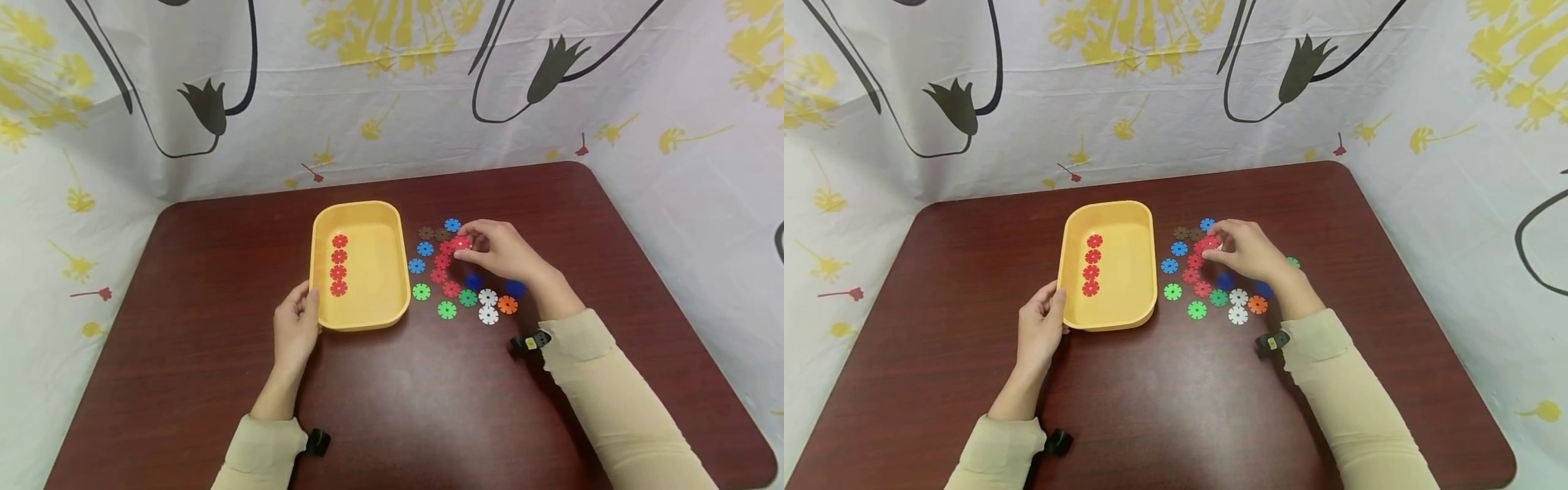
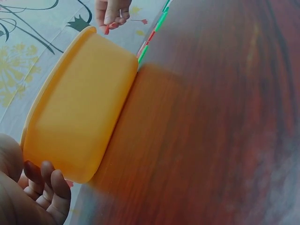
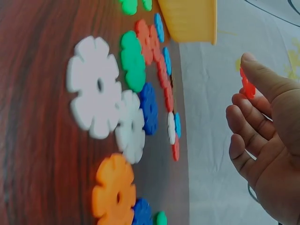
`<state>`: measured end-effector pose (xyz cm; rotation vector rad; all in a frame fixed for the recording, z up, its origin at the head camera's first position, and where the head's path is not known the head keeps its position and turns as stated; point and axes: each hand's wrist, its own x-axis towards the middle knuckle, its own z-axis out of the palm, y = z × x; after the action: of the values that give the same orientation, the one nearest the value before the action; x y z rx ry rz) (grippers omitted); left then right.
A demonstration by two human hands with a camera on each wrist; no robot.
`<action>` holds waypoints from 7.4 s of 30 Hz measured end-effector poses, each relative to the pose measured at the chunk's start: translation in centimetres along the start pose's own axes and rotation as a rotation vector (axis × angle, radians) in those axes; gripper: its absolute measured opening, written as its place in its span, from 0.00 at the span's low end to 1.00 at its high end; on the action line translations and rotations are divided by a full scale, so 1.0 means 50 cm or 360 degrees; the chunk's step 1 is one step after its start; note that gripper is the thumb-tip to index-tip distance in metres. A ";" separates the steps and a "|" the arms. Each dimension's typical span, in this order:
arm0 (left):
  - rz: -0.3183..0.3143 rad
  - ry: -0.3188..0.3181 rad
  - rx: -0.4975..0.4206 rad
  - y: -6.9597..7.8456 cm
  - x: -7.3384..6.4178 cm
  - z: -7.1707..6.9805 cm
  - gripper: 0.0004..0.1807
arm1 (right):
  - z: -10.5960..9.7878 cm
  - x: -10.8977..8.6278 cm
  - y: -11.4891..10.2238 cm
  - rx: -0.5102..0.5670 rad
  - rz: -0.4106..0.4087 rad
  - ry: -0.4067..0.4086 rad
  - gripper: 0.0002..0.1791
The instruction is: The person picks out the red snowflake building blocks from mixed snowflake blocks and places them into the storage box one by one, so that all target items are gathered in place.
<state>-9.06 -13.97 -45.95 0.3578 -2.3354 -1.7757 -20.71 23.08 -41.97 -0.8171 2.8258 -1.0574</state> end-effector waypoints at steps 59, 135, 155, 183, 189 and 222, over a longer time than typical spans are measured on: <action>-0.0073 -0.0011 0.0000 0.088 -0.030 -0.002 0.19 | 0.168 0.135 -0.208 0.0167 -0.0406 -0.0274 0.17; -0.0111 -0.0011 -0.0001 0.080 -0.028 -0.003 0.20 | 0.158 0.136 -0.211 0.0140 -0.0439 -0.0205 0.14; -0.0089 -0.0009 -0.0003 0.033 -0.011 -0.002 0.21 | 0.088 0.100 -0.126 0.0248 -0.0286 0.0052 0.11; 0.0000 0.0029 0.0056 0.005 0.002 0.001 0.18 | 0.074 0.040 -0.038 0.0081 -0.0045 -0.0118 0.15; 0.0110 0.0055 0.0085 0.004 0.001 -0.002 0.17 | 0.077 0.023 -0.022 0.0059 0.0027 -0.0212 0.15; 0.0080 0.0034 0.0038 -0.001 0.003 -0.001 0.19 | 0.094 0.029 -0.002 -0.0018 0.0106 -0.0429 0.14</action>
<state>-9.18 -14.08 -45.99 0.3174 -2.3316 -1.7146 -21.00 19.47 -45.28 -0.7931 2.6154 -0.8514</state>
